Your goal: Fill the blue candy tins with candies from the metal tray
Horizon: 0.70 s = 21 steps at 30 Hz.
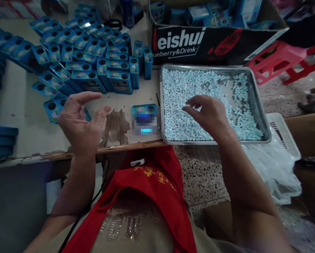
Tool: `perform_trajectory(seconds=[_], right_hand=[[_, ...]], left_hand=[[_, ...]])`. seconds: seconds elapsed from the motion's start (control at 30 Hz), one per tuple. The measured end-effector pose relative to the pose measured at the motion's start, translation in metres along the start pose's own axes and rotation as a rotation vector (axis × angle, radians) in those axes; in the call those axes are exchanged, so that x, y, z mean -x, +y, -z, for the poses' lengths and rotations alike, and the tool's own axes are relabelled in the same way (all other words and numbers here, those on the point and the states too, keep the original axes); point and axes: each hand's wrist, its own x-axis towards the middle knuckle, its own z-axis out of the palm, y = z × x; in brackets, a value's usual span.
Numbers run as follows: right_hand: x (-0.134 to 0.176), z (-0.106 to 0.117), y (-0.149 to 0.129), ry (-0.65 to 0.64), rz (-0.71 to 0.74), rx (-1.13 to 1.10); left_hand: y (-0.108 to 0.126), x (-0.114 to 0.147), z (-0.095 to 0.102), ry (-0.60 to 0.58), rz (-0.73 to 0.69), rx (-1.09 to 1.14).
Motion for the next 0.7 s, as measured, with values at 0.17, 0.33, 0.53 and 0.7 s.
perform_trajectory(seconds=[0.17,0.33,0.53,0.7], right_hand=[[-0.026,-0.004,-0.026,0.029,0.066,-0.040],[-0.040,-0.014,-0.028,0.001,0.105,-0.059],[-0.041,-0.019,-0.016,-0.021,0.088,-0.025],[-0.039,-0.024,-0.005,-0.087,0.074,-0.058]], left_hand=[[0.020,-0.007,-0.001,-0.125,-0.175,-0.087],[0.021,-0.006,-0.008,-0.274,-0.071,-0.214],[0.011,-0.009,-0.027,-0.392,-0.179,-0.292],[0.015,-0.005,-0.042,-0.517,-0.089,-0.369]])
